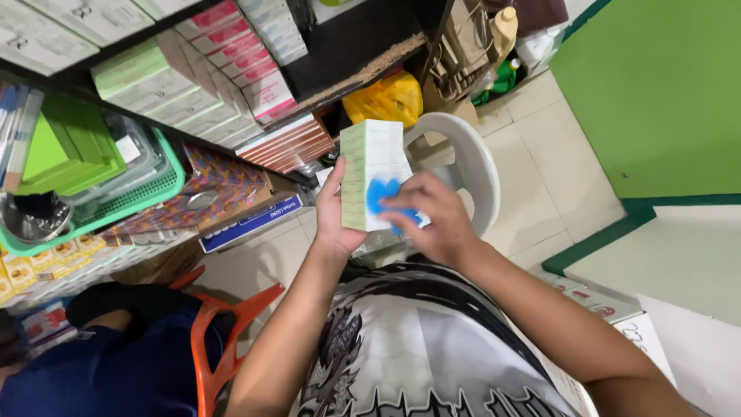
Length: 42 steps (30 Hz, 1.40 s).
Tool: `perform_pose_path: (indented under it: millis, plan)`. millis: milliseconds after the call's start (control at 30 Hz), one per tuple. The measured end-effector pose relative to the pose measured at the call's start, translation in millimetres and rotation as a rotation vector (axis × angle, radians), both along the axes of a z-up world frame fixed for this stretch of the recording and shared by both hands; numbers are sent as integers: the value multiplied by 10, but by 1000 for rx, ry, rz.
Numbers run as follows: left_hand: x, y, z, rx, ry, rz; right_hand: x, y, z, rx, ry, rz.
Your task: The person repeatedly picks up small white boxes from a stack on a white plastic chair, wipes them with a blue cloth, and places them onto a shelf. The task involves handling multiple identical boxes one by one in a repetitive cleaning motion.
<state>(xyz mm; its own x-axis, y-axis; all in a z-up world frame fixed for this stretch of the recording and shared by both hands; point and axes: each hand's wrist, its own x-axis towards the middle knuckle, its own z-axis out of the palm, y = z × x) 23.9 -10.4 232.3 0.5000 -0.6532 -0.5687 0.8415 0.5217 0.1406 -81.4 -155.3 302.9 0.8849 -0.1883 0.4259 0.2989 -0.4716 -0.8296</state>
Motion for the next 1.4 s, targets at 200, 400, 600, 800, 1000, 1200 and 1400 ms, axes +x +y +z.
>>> perform_pose_path:
  millis: [200,400,600,800,1000,1200,1400]
  plan:
    - [-219,-115,-12,68,-141,-126,247,-270,-191,384,123,-281]
    - [-165,-150,4,65,-126,-140,-40,25,-106,-247,-121,51]
    - [-221,-191,93,31,-176,-191,284,-374,-231,-272,-286,-184]
    - [-101,-120,-456,97,-316,-204,42,-71,-245,-413,-175,74]
    - [-180,-98,-130,192,-416,-329,240,-534,-242,-376,-204,-88]
    - [-163,-149,-226,209,-475,-216,80,-73,37,-394,-188,150]
    - [-183,-43,-173,211,-626,-190,198,-459,-220,-512,-385,161]
